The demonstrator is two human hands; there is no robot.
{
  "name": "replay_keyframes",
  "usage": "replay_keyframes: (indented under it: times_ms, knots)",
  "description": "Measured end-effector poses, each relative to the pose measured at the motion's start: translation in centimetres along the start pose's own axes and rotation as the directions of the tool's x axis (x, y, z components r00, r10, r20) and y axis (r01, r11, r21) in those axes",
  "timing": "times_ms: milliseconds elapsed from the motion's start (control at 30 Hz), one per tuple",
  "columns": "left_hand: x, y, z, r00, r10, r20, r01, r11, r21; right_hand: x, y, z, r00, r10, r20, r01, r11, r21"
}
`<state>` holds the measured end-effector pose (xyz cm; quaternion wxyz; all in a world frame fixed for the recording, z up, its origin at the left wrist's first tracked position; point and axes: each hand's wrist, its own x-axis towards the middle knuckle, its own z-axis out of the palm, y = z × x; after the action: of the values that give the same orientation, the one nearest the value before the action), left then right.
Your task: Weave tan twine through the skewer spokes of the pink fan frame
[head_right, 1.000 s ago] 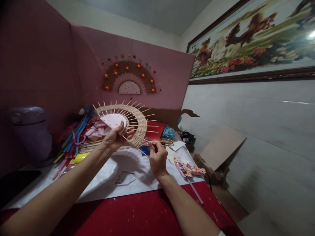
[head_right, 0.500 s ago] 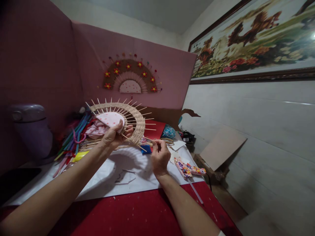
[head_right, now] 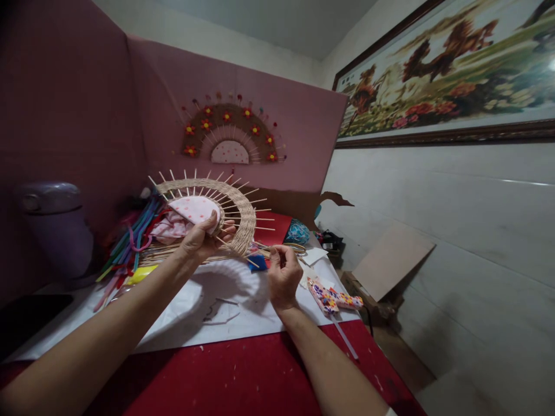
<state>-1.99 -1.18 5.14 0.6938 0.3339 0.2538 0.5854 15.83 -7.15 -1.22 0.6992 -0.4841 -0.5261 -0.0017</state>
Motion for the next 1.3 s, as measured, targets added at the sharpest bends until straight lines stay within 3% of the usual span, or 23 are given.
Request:
replay_keyframes:
  times_ms: [167,400,700,1000,1300]
  knots:
    - [-0.1,0.4,0.0,1.0,-0.002,-0.002,0.001,0.998,-0.071,-0.1,0.2,0.2,1.0,0.022,0.017,-0.021,1.0,-0.008]
    - [0.4,-0.1,-0.5,0.994,-0.101,0.038,0.098,0.992,0.076,-0.1,0.5,0.3,0.997,-0.006,0.081,0.009,0.999,-0.043]
    - [0.5,-0.6,-0.6,0.993,-0.11,0.046,0.102,0.984,0.149,-0.1,0.4,0.1,0.983,0.008,0.186,0.019,0.989,-0.145]
    - [0.1,-0.8,0.0,0.988,-0.149,0.033,0.14,0.971,0.193,0.2,0.2,-0.2,0.983,-0.03,0.179,0.077,0.963,-0.258]
    - [0.7,-1.0,-0.8,0.985,-0.166,0.052,0.152,0.967,0.206,0.3,0.6,-0.2,0.978,-0.043,0.204,0.096,0.961,-0.26]
